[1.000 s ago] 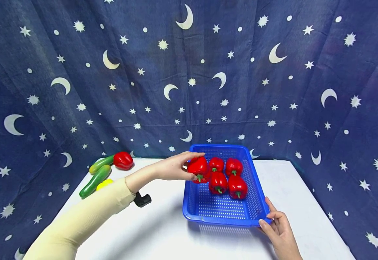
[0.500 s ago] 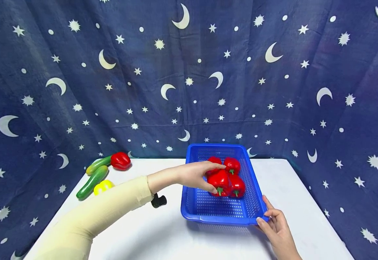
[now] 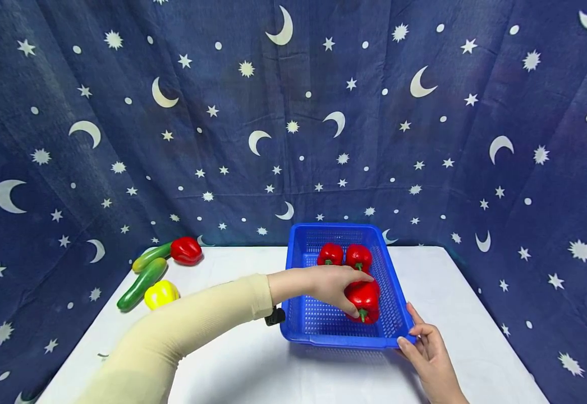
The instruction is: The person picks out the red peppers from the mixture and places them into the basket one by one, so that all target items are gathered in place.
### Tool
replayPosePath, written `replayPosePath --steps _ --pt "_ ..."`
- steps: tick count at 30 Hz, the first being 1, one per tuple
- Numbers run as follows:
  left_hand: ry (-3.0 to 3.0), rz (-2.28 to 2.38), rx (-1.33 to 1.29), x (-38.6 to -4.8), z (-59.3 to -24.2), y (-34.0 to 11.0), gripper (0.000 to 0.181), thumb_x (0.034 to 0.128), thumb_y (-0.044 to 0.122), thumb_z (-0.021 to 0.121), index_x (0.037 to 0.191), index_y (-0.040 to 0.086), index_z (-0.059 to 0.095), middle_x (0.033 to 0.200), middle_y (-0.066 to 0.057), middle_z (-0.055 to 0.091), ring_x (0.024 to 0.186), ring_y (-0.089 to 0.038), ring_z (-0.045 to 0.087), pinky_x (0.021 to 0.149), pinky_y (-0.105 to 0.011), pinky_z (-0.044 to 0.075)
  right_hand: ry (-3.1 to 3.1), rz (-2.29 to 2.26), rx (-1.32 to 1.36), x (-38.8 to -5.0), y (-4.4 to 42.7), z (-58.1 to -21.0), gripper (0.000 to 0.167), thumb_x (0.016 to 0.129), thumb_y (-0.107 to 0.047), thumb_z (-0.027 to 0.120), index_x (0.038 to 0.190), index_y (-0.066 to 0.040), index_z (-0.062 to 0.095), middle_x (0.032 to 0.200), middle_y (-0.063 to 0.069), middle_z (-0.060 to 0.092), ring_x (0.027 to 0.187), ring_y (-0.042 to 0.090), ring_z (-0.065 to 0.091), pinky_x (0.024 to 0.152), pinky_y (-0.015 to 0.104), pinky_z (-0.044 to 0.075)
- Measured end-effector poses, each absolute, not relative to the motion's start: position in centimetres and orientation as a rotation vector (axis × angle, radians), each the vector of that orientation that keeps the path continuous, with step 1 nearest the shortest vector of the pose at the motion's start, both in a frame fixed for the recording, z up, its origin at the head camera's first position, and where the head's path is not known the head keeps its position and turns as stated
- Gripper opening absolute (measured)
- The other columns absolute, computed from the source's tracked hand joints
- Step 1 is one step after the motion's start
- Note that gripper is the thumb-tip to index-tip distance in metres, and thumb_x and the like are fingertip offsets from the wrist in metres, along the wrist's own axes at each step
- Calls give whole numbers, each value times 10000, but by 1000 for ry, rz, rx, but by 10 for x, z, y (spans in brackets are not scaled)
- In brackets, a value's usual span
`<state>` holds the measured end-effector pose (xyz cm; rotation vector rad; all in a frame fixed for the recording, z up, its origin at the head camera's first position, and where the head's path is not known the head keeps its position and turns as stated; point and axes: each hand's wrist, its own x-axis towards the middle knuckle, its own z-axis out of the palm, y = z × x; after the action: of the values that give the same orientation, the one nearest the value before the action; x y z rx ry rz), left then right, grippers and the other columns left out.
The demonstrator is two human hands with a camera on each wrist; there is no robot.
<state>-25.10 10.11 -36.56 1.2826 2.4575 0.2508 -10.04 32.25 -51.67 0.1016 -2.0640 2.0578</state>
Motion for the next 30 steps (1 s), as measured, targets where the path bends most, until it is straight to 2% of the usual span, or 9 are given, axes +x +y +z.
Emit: replayPosePath --steps 3,5,6,7,9,11,13,21,30 --pt "2463 208 1269 -249 -372 110 818 841 385 846 1547 335 434 1382 134 573 1186 -39 537 901 -255 533 -2096 2056 53 -101 323 -516 290 1061 -46 529 1227 7 297 1712 109 75 1455 161 321 872 236 555" --pt "2471 179 1260 -248 -376 115 812 835 392 850 1537 345 444 1364 142 579 1170 -32 537 910 -260 530 -2115 2048 27 -101 323 -516 303 1061 -60 536 1229 2 291 1711 115 69 1493 326 239 871 237 556" --pt "2477 164 1256 -247 -378 118 809 833 399 850 1532 353 446 1359 146 580 1167 -29 537 917 -261 526 -2119 2047 18 -101 323 -516 308 1060 -64 539 1230 1 290 1711 116 68 1491 366 220 870 235 556" --pt "2480 154 1253 -246 -380 120 807 830 405 851 1529 354 450 1358 149 580 1168 -26 536 924 -262 524 -2119 2046 17 -101 323 -516 308 1060 -65 539 1229 2 290 1711 117 68 1491 362 225 871 236 556" --pt "2484 138 1251 -245 -382 125 805 826 413 852 1523 361 454 1358 153 578 1172 -21 532 934 -263 519 -2108 2051 31 -101 323 -516 304 1060 -58 537 1226 4 290 1711 116 70 1477 219 298 869 231 555" --pt "2482 123 1253 -244 -384 128 802 831 418 847 1525 357 451 1359 155 574 1176 -12 523 946 -251 507 -2088 2057 59 -101 323 -516 289 1060 -45 529 1222 8 296 1711 107 82 1379 29 385 870 228 554" --pt "2473 111 1254 -242 -385 131 800 836 416 844 1528 352 448 1354 153 572 1177 -8 516 953 -242 498 -2065 2064 89 -100 322 -516 269 1058 -29 524 1217 5 310 1711 90 102 1266 -93 432 867 227 555" --pt "2461 76 1224 -239 -391 138 767 837 407 847 1505 379 470 1336 155 564 1181 -9 503 983 -258 481 -2038 2075 137 -99 319 -515 231 1054 -5 518 1199 -8 338 1706 65 143 1245 -97 451 868 255 565" --pt "2466 23 1246 -237 -396 140 761 821 418 856 1490 359 498 1324 118 533 1167 -10 485 936 -232 491 -2048 2074 120 -98 319 -515 231 1056 -16 522 1201 -17 342 1705 60 149 1243 -99 446 875 247 560"
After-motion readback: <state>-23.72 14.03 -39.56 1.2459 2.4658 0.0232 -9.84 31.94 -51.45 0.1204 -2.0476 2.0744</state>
